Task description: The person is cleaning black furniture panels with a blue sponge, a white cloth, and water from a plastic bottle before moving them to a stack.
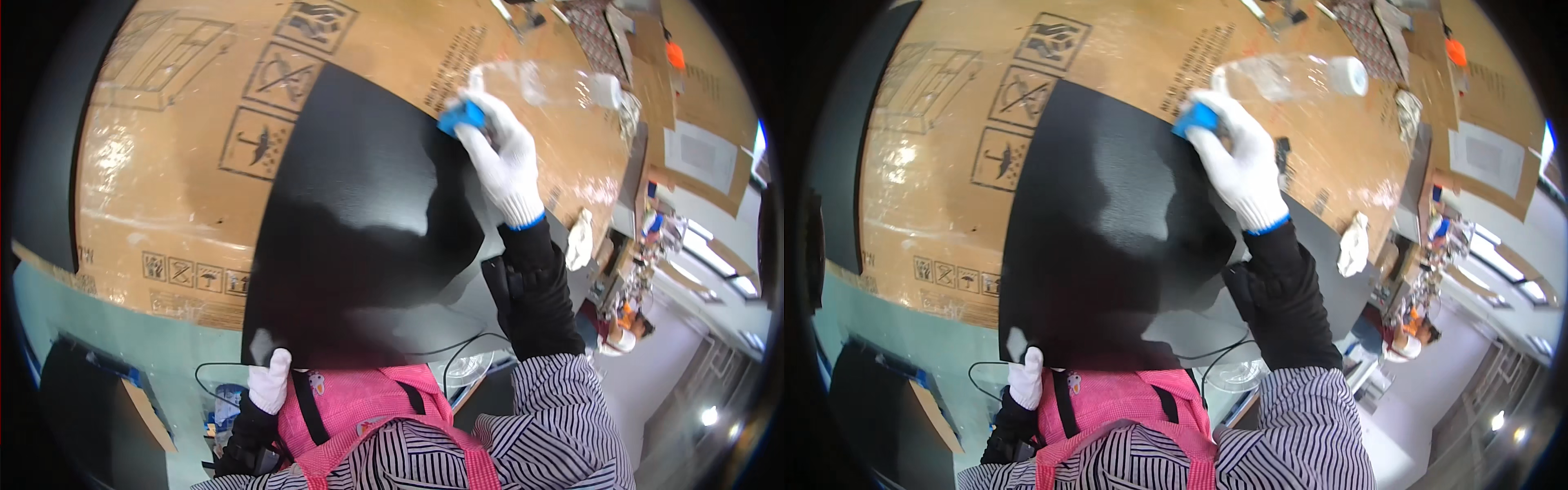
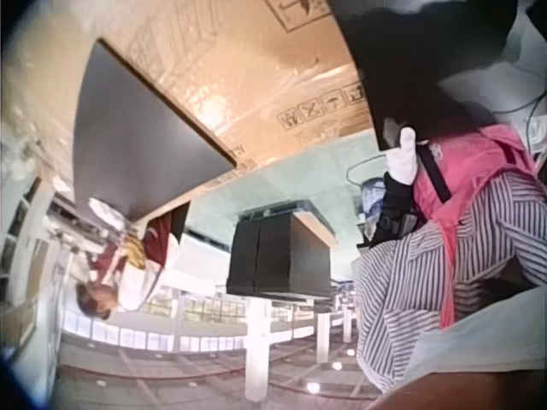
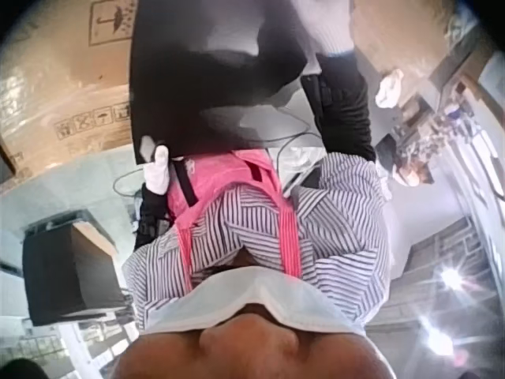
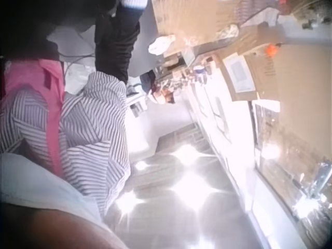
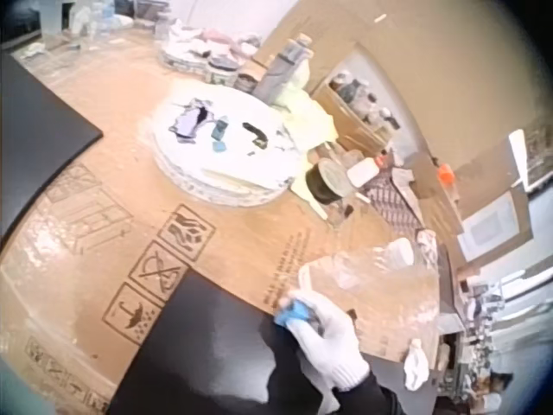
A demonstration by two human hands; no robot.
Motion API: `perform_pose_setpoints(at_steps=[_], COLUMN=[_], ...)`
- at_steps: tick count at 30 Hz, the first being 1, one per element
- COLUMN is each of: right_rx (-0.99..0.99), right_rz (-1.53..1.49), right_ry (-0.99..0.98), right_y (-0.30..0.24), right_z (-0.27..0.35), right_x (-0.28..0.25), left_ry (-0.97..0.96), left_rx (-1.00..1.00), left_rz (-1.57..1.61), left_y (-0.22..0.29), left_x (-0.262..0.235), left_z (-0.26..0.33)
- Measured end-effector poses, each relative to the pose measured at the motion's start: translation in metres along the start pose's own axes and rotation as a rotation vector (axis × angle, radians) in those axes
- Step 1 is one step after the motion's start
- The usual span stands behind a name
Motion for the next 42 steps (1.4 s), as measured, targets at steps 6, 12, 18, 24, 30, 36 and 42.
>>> perform_pose_setpoints(at_steps=[6,12,18,24,30,36,42], right_rx=[0.142,-0.186,-0.051,0.173,0.406,0.513,-0.117], right_rz=[0.355,0.102,0.230,0.211,-0.220,-0.461,-0.452], right_ry=[0.186,0.033,0.166,0.349,0.448,0.226,0.344], right_y=[0.029,0.004,0.036,0.081,0.093,0.176,0.183], right_z=[0.080,0.014,0.102,0.196,0.265,0.359,0.167], right_x=[-0.113,-0.035,-0.152,-0.276,-0.315,-0.453,-0.438], left_ry=[-0.135,-0.096,-0.128,0.428,0.584,0.582,0.611], left_rx=[-0.115,-0.040,0.165,0.988,1.122,1.145,1.110], left_rz=[0.354,-0.586,-0.698,-1.025,-1.340,-1.325,-1.300], left_y=[0.014,0.045,0.131,0.244,0.236,0.242,0.239], left_x=[0.026,0.035,0.114,0.190,0.202,0.210,0.210], left_z=[0.003,0.037,0.101,0.081,0.035,0.037,0.034])
Point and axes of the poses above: each hand's wrist, its own z-axis away from the middle knuckle, its own x-axis out of the palm, y = z × x, the point moved 8 cm from there along -z, towards the middle knuckle, and after that the axes turned 15 degrees about -x, right-handed, at the moved point
